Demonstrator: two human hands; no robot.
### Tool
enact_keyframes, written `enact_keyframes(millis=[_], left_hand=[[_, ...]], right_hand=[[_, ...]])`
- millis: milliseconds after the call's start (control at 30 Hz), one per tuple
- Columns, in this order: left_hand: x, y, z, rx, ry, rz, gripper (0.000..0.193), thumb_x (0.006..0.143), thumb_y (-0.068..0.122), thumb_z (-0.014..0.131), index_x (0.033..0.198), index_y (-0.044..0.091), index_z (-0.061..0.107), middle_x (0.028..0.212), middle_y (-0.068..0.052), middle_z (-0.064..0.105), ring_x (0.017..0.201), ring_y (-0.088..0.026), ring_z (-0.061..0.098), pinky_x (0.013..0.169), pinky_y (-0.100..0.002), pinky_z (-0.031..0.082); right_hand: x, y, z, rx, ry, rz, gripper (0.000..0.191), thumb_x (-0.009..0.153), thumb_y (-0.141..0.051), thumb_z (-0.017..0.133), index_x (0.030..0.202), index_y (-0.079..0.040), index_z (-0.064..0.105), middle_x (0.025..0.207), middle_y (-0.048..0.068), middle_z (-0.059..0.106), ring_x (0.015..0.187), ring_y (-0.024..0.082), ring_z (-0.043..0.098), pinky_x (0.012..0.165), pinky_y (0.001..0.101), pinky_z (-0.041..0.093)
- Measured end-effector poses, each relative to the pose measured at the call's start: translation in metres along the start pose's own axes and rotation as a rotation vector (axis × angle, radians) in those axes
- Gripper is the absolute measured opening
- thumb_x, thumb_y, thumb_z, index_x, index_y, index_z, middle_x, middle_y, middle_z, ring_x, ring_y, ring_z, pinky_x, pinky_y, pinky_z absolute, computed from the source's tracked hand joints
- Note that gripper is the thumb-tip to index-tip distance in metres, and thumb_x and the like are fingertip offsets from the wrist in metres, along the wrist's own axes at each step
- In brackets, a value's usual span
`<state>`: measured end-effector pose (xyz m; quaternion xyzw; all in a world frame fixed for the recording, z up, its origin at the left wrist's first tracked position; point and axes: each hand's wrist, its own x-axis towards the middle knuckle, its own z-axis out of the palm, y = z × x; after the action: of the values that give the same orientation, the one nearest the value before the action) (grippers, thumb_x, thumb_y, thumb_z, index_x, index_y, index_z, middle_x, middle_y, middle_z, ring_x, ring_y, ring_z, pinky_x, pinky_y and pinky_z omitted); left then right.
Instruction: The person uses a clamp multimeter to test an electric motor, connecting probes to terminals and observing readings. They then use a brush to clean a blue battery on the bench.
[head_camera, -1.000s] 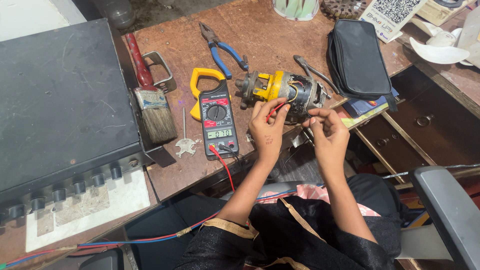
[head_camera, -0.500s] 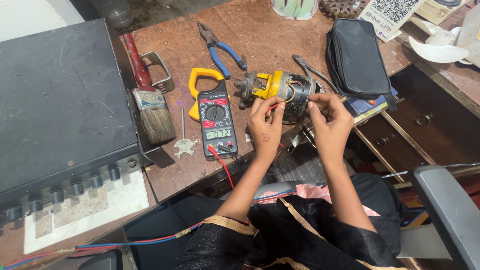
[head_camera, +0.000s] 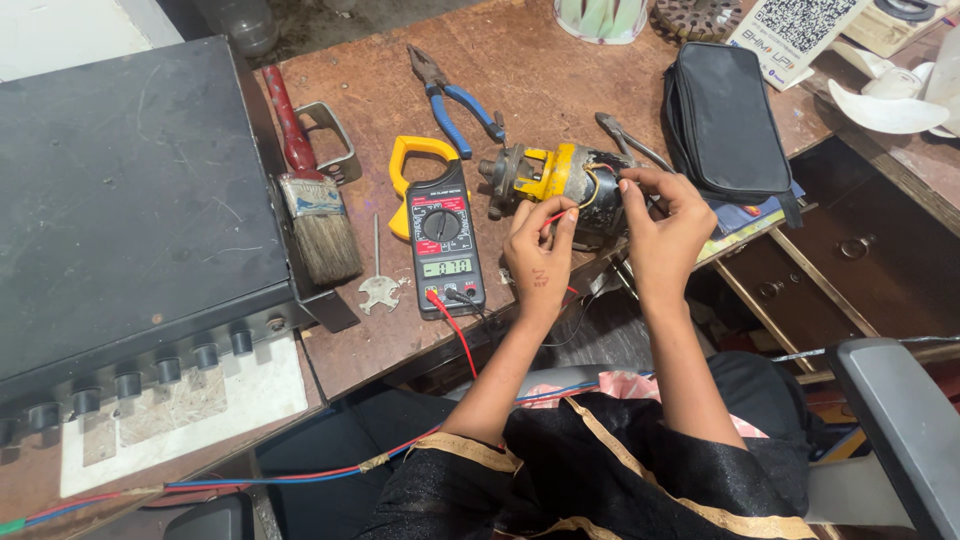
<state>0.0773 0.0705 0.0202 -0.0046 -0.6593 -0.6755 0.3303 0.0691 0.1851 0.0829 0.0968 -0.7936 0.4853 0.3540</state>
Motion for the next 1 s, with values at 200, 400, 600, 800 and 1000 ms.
enact_keyframes(millis=[200,400,600,800,1000], left_hand=[[-0.002,0.0,0.0,-0.016,-0.014,0.008,0.009,0.092,0.006,0.074,0.1,0.004,0.073,0.079,0.0,0.045,0.064,-0.007,0.04,0.054,-0.026,0.034],[-0.004,-0.001,0.0,-0.05,-0.019,0.013,0.01,0.092,0.004,0.073,0.102,0.003,0.073,0.082,0.0,0.049,0.066,-0.007,0.042,0.056,-0.025,0.037],[-0.005,-0.002,0.0,-0.045,-0.033,0.0,0.01,0.093,0.005,0.073,0.103,0.003,0.073,0.082,0.0,0.047,0.066,-0.007,0.042,0.056,-0.025,0.037],[-0.005,-0.003,0.0,-0.021,-0.027,0.023,0.01,0.093,0.004,0.073,0.103,0.003,0.073,0.081,0.0,0.047,0.066,-0.008,0.042,0.057,-0.026,0.038],[-0.004,-0.004,0.0,-0.053,-0.03,0.002,0.011,0.091,0.004,0.074,0.102,0.003,0.074,0.08,0.001,0.047,0.066,-0.007,0.041,0.057,-0.026,0.036]], right_hand=[[0.0,-0.001,0.0,-0.097,0.046,-0.058,0.012,0.091,-0.003,0.079,0.103,-0.003,0.08,0.088,0.006,0.065,0.069,0.011,0.051,0.06,0.0285,0.037],[-0.001,-0.004,0.003,-0.148,0.053,-0.095,0.014,0.087,-0.005,0.084,0.1,-0.005,0.082,0.09,0.006,0.061,0.072,0.015,0.051,0.062,0.0313,0.038],[-0.001,0.004,0.008,-0.152,0.091,-0.101,0.013,0.087,-0.004,0.086,0.099,-0.004,0.081,0.091,0.006,0.06,0.075,0.015,0.051,0.064,0.0313,0.039],[0.0,0.014,0.013,-0.096,0.109,-0.031,0.011,0.089,-0.003,0.083,0.099,-0.002,0.079,0.093,0.007,0.059,0.078,0.017,0.052,0.066,0.0307,0.04],[-0.008,0.015,0.017,-0.15,0.083,-0.098,0.008,0.096,-0.004,0.077,0.1,0.0,0.072,0.096,0.011,0.06,0.09,0.025,0.06,0.082,0.0362,0.048]])
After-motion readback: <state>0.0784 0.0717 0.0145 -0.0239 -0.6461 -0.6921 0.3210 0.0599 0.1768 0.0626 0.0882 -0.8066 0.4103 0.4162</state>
